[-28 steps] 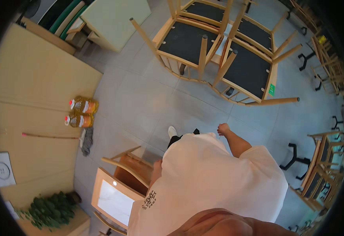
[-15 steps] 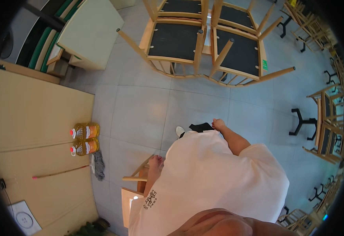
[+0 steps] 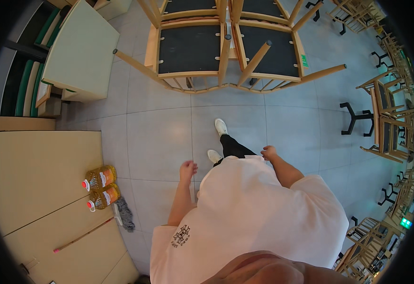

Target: Moving and placing chairs around tables in a restaurant dining area.

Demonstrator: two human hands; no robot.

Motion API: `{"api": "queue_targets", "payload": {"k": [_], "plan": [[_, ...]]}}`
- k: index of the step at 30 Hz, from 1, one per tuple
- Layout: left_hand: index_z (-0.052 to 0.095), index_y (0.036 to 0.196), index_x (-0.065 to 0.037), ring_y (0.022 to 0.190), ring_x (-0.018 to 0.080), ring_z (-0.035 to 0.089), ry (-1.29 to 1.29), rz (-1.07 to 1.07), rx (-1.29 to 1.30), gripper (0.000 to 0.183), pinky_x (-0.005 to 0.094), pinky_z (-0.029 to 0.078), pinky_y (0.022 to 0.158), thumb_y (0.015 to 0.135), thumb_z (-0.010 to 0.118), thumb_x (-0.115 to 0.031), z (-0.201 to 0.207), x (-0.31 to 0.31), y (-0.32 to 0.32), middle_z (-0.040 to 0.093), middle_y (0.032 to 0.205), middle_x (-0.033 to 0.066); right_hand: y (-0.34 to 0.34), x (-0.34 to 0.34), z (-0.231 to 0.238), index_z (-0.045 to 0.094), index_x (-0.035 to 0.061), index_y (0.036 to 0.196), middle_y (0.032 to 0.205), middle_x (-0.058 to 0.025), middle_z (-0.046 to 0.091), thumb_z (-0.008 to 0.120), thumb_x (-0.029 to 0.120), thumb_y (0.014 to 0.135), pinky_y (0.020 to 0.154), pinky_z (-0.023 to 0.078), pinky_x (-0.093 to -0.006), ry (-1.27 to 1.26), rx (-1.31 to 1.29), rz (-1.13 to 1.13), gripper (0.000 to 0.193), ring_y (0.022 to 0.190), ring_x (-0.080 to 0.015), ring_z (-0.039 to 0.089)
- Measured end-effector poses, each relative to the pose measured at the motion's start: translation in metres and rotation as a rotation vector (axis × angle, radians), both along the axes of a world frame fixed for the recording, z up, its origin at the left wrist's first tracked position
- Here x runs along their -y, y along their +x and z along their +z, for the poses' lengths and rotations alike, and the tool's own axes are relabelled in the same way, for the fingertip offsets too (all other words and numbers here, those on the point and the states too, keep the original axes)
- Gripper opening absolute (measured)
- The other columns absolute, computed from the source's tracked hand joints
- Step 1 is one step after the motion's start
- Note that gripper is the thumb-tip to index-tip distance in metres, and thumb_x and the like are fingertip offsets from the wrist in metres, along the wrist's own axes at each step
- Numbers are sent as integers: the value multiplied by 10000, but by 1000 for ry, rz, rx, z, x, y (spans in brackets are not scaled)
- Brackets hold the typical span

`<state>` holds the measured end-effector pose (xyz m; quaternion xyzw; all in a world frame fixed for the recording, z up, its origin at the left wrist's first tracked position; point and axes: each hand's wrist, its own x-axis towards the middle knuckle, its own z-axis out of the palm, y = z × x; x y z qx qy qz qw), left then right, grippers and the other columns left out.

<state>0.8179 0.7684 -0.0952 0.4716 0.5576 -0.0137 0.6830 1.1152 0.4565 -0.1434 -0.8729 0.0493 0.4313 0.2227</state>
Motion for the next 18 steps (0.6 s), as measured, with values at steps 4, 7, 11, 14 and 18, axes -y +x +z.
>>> {"api": "queue_targets", "payload": {"k": [4,7,11,14,18], "plan": [[506,1083,-20,840,171,590,156,-186,164,326,277,481,683,823,552,-210,51,-44,77,603,948,95,6,-15,4,599,5,944,700,-129,610,604,101,710,485,520,-317,-91,-132,90,254,580,-197,607],[494,1109,-29,899,162,569,389,-342,267,356,268,471,720,797,590,-173,68,-69,131,586,1001,89,23,-40,-4,602,10,929,699,-121,609,590,142,724,490,522,-333,-54,-226,62,244,583,-204,613],[488,1129,-32,987,203,543,443,-396,369,423,322,444,824,748,632,-148,92,-92,204,576,1047,92,62,-90,-22,601,24,897,716,-88,603,573,188,747,515,522,-325,55,-230,46,224,616,-188,612],[423,1193,-48,1107,194,465,502,-550,409,515,323,403,890,742,655,-140,116,-102,263,500,1173,108,92,-132,-4,583,28,902,760,-67,593,565,213,767,563,517,-311,252,-229,-109,230,666,-173,604],[363,1234,-37,1141,220,430,702,-612,468,667,347,348,950,684,709,-187,118,-109,329,453,1224,132,123,-153,13,556,27,953,817,-55,585,556,242,793,595,505,-301,410,-178,-254,268,689,-163,588]]}}
